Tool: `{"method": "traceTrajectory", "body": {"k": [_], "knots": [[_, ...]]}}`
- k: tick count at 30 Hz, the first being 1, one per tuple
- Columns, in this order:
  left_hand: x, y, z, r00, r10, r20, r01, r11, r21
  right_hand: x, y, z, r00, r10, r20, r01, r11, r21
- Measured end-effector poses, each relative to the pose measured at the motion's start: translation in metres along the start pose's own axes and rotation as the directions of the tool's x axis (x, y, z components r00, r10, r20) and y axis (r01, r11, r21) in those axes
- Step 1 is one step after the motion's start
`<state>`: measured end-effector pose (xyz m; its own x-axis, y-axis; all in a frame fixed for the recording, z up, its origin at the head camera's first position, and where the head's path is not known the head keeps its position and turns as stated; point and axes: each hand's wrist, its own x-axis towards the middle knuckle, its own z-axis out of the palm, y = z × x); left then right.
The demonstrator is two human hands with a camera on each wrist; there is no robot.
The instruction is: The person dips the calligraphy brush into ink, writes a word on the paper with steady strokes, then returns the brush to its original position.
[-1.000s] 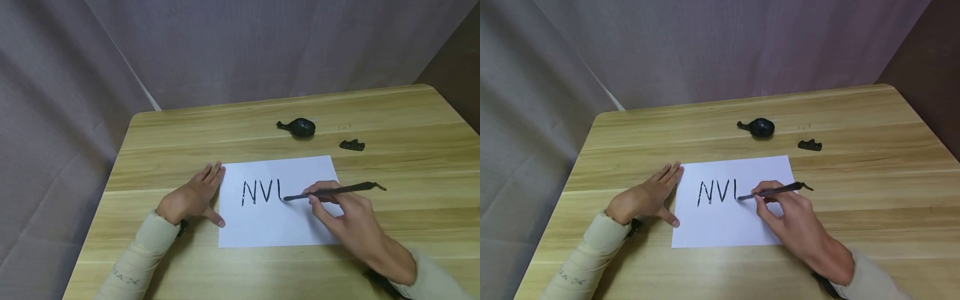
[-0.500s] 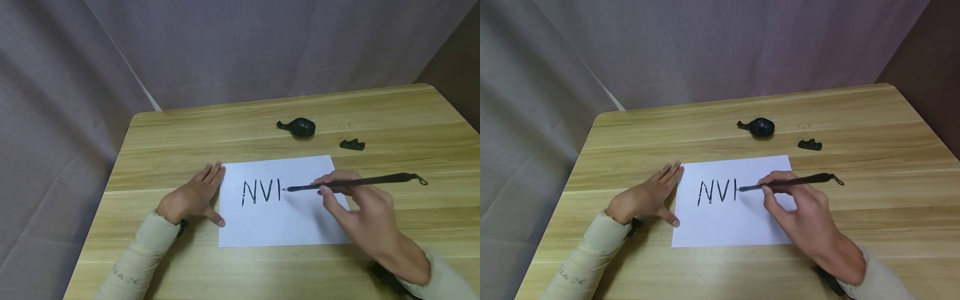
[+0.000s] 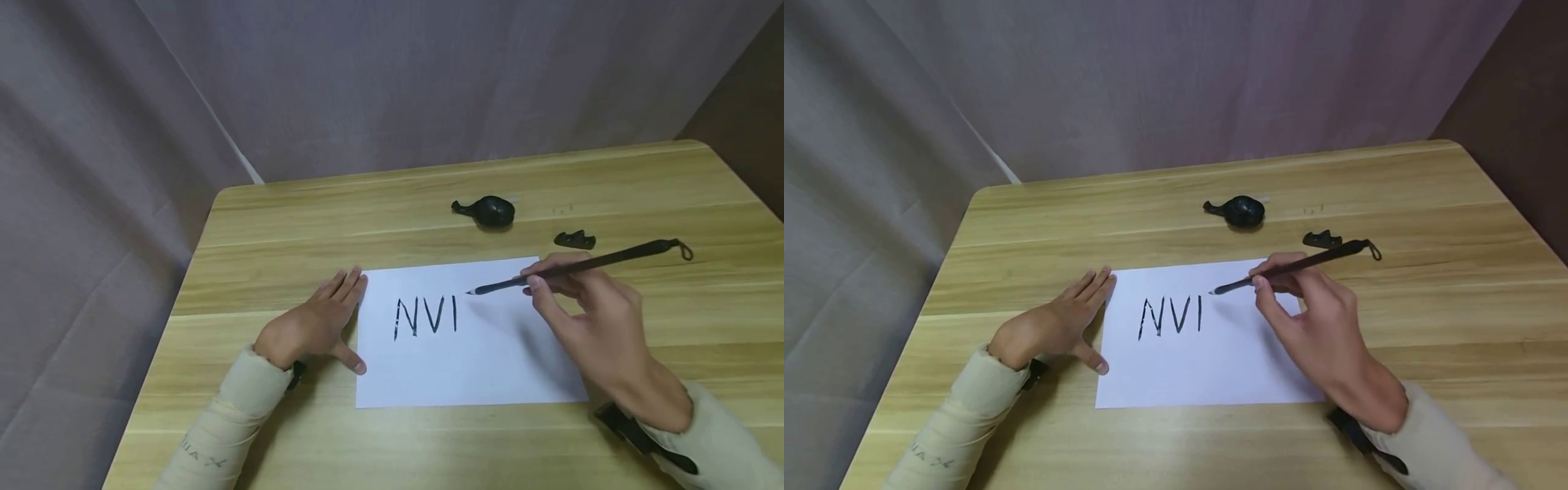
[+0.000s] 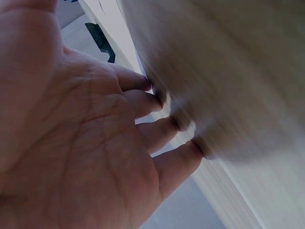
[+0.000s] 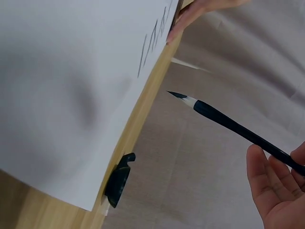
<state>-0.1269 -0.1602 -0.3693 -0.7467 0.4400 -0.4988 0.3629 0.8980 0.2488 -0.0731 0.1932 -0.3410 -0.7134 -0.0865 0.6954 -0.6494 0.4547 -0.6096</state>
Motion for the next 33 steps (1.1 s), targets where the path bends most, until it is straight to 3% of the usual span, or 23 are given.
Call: {"method": "traceTrajectory", "body": {"k": [8,16,33], "knots": [[-0.002,-0.003,0.001,1.0,0.003,0.002,-0.003,1.0,-0.023,0.0,0.006,0.0,0.998,0.033,0.048,-0.029,0.997,-0.072],[-0.003,-0.004,0.002,1.0,0.002,-0.001,-0.002,1.0,-0.015,-0.007,0.018,0.008,1.0,0.021,0.021,-0.021,1.0,-0.016],[-0.001,-0.001,0.0,1.0,-0.004,0.007,0.004,1.0,0.007,-0.01,0.023,0.012,0.998,0.044,0.035,-0.042,0.997,-0.066]]}}
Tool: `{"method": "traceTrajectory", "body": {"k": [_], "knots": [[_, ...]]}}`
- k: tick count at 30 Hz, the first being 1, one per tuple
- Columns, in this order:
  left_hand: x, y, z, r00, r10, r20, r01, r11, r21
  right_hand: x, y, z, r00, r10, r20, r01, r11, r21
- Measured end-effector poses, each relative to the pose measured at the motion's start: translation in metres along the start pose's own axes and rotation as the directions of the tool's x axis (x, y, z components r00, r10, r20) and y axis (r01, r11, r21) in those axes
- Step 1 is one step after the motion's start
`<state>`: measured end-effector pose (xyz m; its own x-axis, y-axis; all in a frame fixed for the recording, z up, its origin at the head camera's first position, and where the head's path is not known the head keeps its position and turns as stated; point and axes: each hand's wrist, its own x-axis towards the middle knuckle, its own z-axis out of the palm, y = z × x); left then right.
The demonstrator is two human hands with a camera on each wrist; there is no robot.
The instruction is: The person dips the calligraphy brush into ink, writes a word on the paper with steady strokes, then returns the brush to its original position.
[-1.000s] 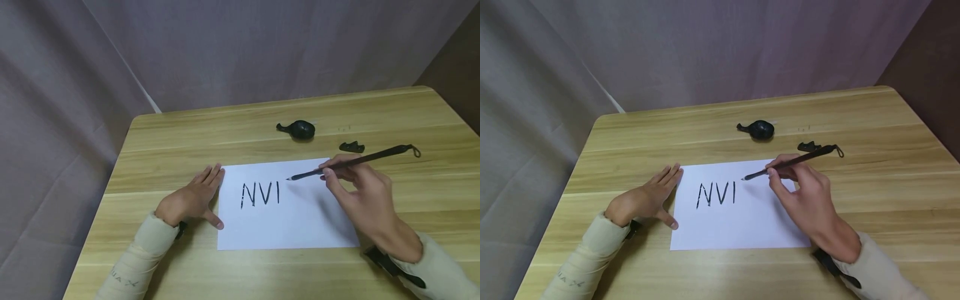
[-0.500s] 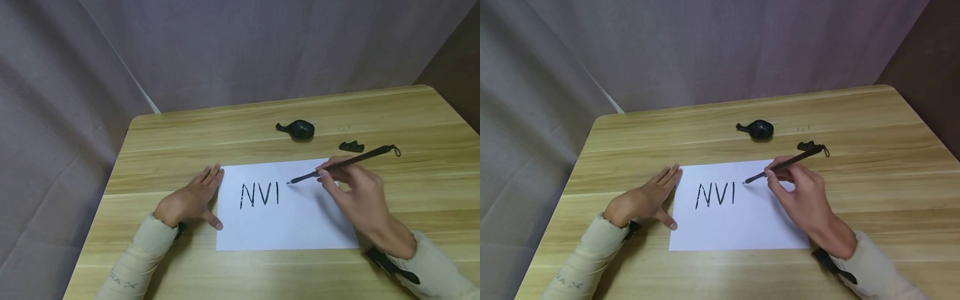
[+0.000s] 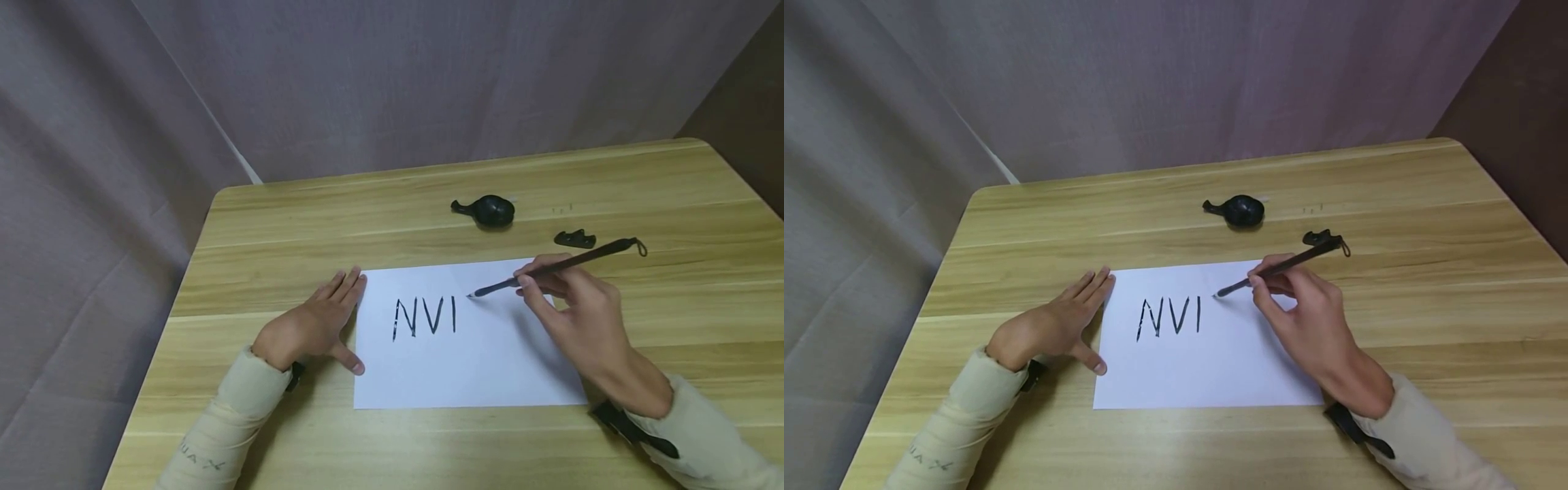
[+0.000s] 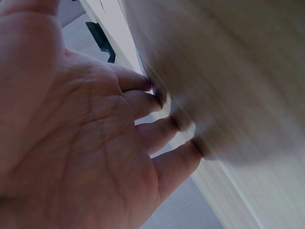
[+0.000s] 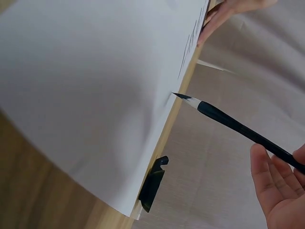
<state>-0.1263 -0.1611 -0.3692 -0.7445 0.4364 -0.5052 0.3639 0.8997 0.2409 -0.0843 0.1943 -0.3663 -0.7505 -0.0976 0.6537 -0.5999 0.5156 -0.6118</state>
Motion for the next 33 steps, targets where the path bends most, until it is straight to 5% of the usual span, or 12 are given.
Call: {"method": "traceTrajectory", "body": {"k": [25,33], "knots": [[0.0,-0.004,-0.001,1.0,0.014,-0.01,-0.014,1.0,-0.001,-0.02,-0.021,-0.005,0.998,-0.036,0.05,0.036,0.999,-0.005],[0.001,-0.008,0.0,1.0,0.017,-0.013,-0.017,1.0,-0.011,-0.007,-0.022,-0.011,0.999,-0.054,0.007,0.054,0.998,-0.01]]}}
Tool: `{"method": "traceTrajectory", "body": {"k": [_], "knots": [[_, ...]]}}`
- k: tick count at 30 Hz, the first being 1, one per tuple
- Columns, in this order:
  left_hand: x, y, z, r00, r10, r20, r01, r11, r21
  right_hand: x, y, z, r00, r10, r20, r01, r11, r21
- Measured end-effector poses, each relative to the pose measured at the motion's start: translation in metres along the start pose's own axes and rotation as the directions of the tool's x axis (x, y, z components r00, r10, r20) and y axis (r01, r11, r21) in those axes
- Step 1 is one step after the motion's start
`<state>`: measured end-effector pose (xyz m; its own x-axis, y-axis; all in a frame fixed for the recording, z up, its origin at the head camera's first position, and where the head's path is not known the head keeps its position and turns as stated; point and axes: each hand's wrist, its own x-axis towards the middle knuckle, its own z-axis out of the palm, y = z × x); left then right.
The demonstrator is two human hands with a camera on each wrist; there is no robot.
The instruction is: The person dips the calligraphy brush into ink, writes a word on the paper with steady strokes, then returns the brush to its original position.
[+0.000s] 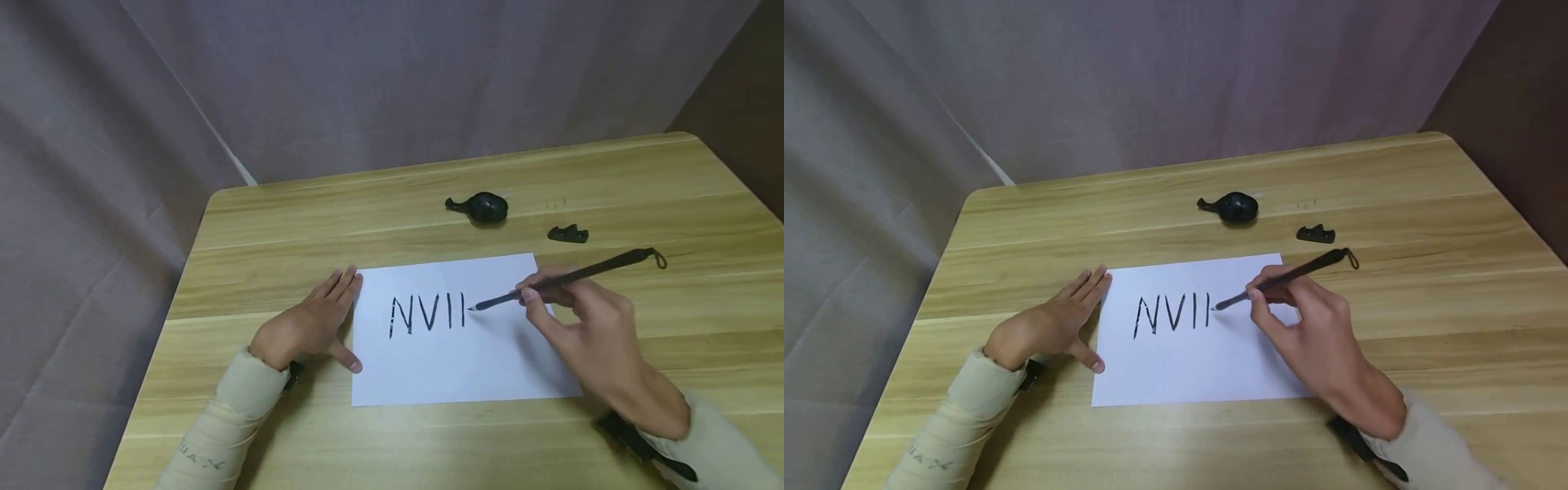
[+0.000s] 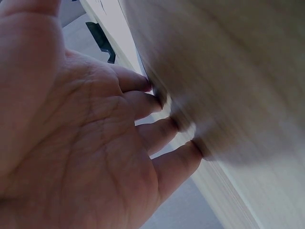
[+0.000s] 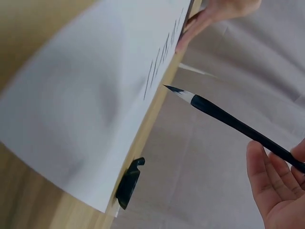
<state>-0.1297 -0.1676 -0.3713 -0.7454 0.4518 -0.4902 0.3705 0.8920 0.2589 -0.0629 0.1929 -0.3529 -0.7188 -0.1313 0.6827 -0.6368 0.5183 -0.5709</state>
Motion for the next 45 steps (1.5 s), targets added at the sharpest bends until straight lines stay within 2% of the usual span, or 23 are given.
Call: {"method": "traceTrajectory", "body": {"k": [9,28,45], "knots": [[-0.002,0.0,0.002,1.0,0.008,0.001,-0.008,1.0,-0.01,0.011,0.01,0.006,0.999,0.041,-0.024,-0.041,0.999,-0.008],[-0.001,-0.001,0.001,1.0,0.017,-0.006,-0.017,1.0,-0.016,0.014,0.02,0.015,0.995,0.095,-0.001,-0.095,0.994,0.051],[-0.001,0.0,0.0,1.0,0.004,0.001,-0.004,1.0,-0.02,0.013,0.027,0.006,0.993,0.116,0.004,-0.116,0.993,0.01]]}}
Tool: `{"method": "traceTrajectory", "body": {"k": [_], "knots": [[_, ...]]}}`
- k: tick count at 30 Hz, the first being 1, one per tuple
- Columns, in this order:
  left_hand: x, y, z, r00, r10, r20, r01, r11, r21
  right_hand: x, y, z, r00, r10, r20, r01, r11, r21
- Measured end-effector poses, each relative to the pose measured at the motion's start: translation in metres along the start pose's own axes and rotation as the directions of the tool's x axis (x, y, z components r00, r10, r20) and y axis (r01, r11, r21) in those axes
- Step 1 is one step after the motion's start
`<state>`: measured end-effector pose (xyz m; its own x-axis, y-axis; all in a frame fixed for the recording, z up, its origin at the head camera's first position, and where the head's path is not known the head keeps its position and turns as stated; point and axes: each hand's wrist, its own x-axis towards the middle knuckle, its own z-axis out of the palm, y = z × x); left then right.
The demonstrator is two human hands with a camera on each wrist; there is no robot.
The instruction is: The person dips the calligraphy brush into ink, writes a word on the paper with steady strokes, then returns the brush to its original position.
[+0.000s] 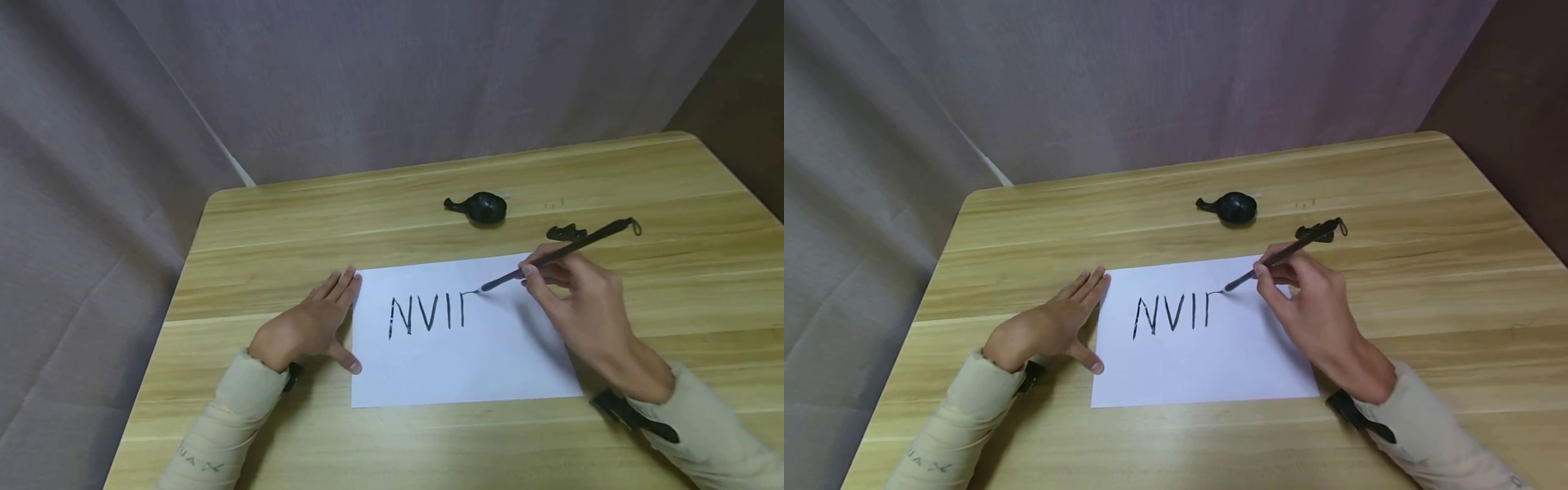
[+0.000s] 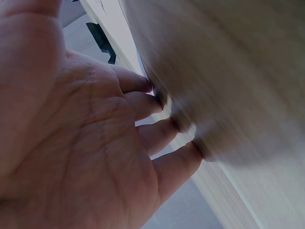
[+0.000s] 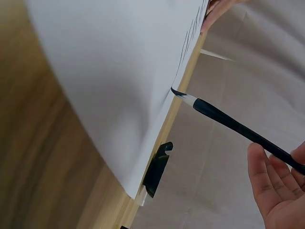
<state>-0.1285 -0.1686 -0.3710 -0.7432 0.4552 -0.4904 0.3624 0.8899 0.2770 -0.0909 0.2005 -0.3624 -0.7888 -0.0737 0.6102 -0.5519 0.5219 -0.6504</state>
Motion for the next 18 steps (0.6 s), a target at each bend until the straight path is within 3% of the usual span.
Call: {"method": "traceTrajectory", "body": {"k": [18], "knots": [[0.001,0.001,0.0,1.0,-0.015,0.005,0.015,1.0,0.002,-0.009,-0.008,-0.013,1.0,0.005,0.008,-0.004,0.999,-0.048]]}}
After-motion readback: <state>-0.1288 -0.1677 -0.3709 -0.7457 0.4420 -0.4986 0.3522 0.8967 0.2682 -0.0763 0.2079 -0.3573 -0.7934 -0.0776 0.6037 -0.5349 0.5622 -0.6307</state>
